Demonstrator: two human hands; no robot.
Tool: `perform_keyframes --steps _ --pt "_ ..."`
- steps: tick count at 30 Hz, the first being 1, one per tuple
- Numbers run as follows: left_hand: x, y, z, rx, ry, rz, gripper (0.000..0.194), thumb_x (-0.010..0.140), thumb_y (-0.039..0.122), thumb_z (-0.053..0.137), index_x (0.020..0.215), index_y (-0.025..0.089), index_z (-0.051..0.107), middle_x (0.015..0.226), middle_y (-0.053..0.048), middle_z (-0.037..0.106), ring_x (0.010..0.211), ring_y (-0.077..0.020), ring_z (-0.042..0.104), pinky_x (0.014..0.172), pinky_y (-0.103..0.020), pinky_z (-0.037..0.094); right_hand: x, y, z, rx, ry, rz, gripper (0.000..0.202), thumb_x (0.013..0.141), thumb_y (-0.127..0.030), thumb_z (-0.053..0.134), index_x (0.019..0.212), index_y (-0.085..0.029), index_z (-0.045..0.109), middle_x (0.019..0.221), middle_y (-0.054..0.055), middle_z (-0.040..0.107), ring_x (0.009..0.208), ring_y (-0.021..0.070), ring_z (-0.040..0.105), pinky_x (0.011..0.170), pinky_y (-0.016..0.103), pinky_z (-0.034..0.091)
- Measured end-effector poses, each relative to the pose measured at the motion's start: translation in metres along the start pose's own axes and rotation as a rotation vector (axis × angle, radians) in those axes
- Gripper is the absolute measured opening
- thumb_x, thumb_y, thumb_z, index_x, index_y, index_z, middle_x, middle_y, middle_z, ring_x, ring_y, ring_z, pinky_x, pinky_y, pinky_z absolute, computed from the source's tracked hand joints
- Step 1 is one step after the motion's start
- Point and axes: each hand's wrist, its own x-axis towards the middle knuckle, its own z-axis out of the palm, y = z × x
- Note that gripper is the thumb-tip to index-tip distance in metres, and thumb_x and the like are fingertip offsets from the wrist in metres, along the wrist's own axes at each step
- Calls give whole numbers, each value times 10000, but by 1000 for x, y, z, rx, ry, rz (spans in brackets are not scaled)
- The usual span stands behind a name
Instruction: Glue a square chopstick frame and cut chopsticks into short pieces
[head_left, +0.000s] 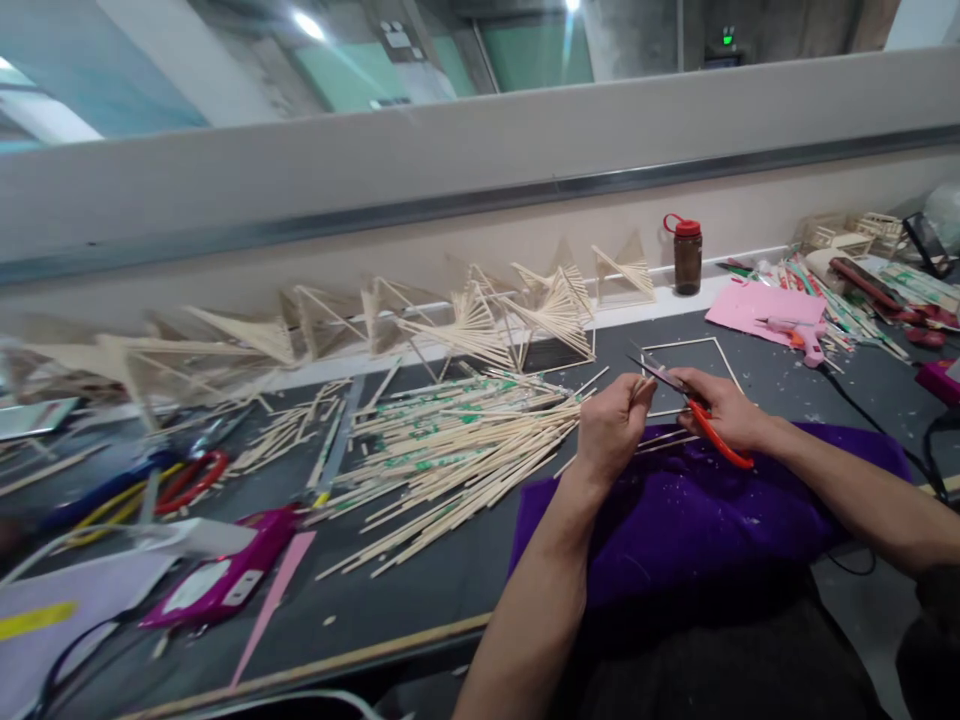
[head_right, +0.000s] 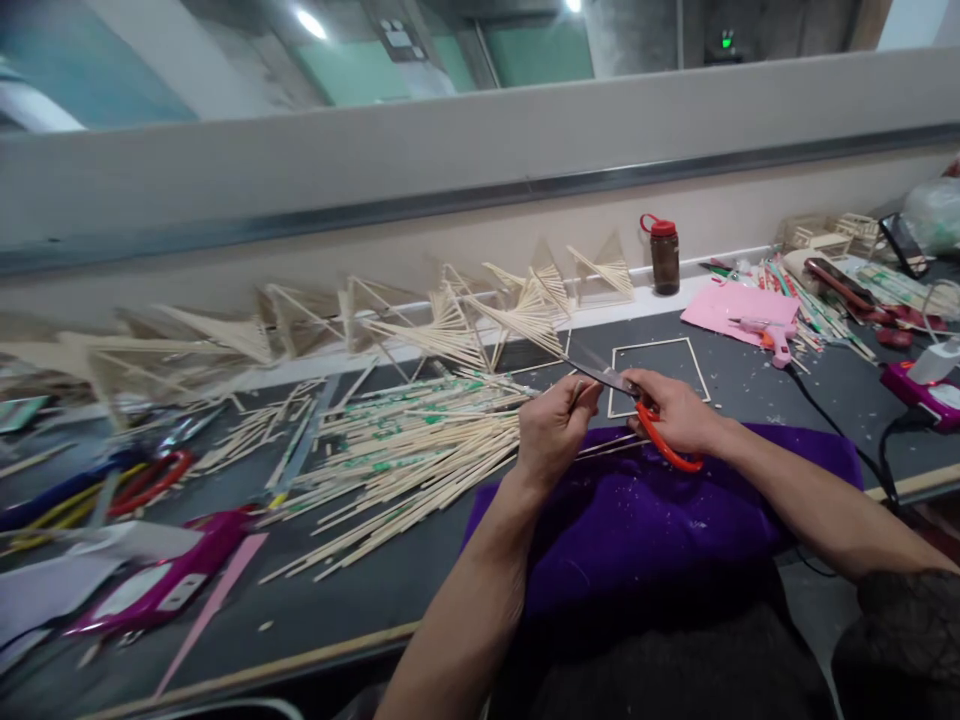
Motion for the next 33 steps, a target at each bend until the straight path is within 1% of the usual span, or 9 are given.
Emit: perform_keyframes --steps 4,7,9,13,18,20,27,30,33 --pt "0 2 0 6 -29 -7 286 945 354 437 785 177 595 611 11 602 536 -95 535 570 -204 382 -1 4 2 -5 4 -14 534 750 -212 559 1277 -230 476 1044 50 638 730 157 556 741 333 464" --pt "0 2 1 18 -34 -13 309 953 356 416 774 178 596 622 5 600 546 -96 529 573 -204 385 -2 7 4 0 9 -16 519 767 -249 575 1275 -218 474 1092 67 632 795 178 581 771 349 472" --pt "0 2 1 21 -49 -29 307 954 355 413 786 180 600 630 3 604 551 -96 531 573 -202 388 -3 8 5 11 9 -8 528 763 -244 583 1278 -215 471 1122 73 623 838 187 591 789 351 476" --pt "-3 2 -1 33 -77 -40 299 957 346 412 812 188 620 630 6 615 544 -93 539 570 -198 395 -3 6 5 26 -13 1 510 765 -214 574 1263 -242 470 1058 47 621 805 179 589 753 336 487" --pt "-5 3 -4 63 -20 24 289 961 321 407 835 189 630 648 -4 645 552 -99 572 556 -200 406 -4 0 4 6 -21 -30 501 781 -210 566 1260 -281 437 1010 47 600 797 192 582 721 342 497" --pt "-4 4 -6 72 -15 45 291 963 308 402 822 190 628 650 -8 653 553 -100 581 550 -200 407 -4 -1 4 3 -26 -30 504 788 -215 563 1266 -287 421 1001 54 593 800 198 582 717 346 500" --pt "-2 0 -10 77 13 120 237 949 252 429 845 178 628 645 -7 660 551 -101 594 530 -196 402 -3 -2 7 -40 3 -66 520 783 -265 594 1273 -253 420 937 53 575 773 195 555 706 336 489" --pt "-1 -2 -7 73 34 151 243 952 249 428 828 170 622 644 -9 662 548 -98 596 527 -196 400 -4 1 7 -46 -1 -67 511 795 -279 585 1278 -245 422 990 66 594 810 202 572 729 341 491" --pt "-3 0 -4 71 40 146 254 955 259 428 817 175 624 649 -11 669 558 -98 604 534 -198 404 -4 4 5 -87 18 -114 519 816 -309 570 1304 -236 408 1022 80 605 844 213 584 746 353 495"
